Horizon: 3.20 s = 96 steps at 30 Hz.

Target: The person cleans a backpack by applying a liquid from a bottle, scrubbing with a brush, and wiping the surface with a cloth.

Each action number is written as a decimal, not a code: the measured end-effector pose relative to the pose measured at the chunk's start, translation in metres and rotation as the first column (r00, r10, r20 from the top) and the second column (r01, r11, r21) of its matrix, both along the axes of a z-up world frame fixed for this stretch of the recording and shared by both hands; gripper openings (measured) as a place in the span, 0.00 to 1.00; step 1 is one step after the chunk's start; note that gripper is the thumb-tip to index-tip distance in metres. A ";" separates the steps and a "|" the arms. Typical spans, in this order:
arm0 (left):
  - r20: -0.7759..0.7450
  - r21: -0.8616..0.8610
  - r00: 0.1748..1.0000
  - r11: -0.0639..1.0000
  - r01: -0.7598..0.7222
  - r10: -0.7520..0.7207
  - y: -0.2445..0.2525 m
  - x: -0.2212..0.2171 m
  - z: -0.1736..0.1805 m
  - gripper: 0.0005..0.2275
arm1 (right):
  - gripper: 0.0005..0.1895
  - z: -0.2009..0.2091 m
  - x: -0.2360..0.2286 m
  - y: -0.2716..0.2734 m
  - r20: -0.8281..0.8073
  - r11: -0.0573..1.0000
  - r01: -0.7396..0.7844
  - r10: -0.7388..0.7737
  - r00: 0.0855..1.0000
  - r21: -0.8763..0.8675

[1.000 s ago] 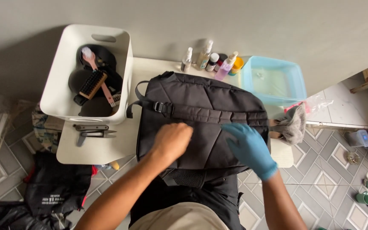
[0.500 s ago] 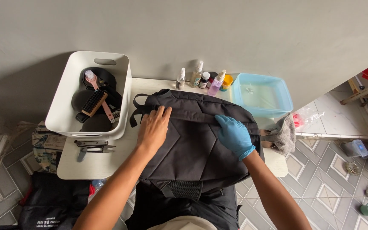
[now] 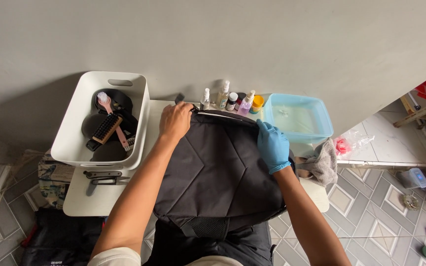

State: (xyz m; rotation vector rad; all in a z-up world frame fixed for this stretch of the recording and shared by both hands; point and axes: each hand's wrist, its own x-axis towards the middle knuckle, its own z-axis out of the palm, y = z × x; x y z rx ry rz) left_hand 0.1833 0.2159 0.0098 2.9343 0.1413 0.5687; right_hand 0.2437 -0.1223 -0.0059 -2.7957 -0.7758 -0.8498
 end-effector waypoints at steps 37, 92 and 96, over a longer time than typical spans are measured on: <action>-0.158 -0.161 0.870 0.882 0.443 -0.466 -0.224 0.069 -0.039 0.10 | 0.07 0.006 -0.008 -0.073 -0.170 0.877 0.196 -0.133 0.976 0.439; -0.114 -0.459 0.762 0.714 0.528 -0.637 -0.235 0.091 0.012 0.17 | 0.09 -0.027 -0.047 -0.122 -0.106 0.863 -0.042 0.110 0.988 0.504; -0.103 -0.447 0.755 0.709 0.546 -0.647 -0.235 0.095 0.005 0.20 | 0.18 -0.018 -0.050 -0.119 -0.271 0.790 0.153 0.017 0.962 0.594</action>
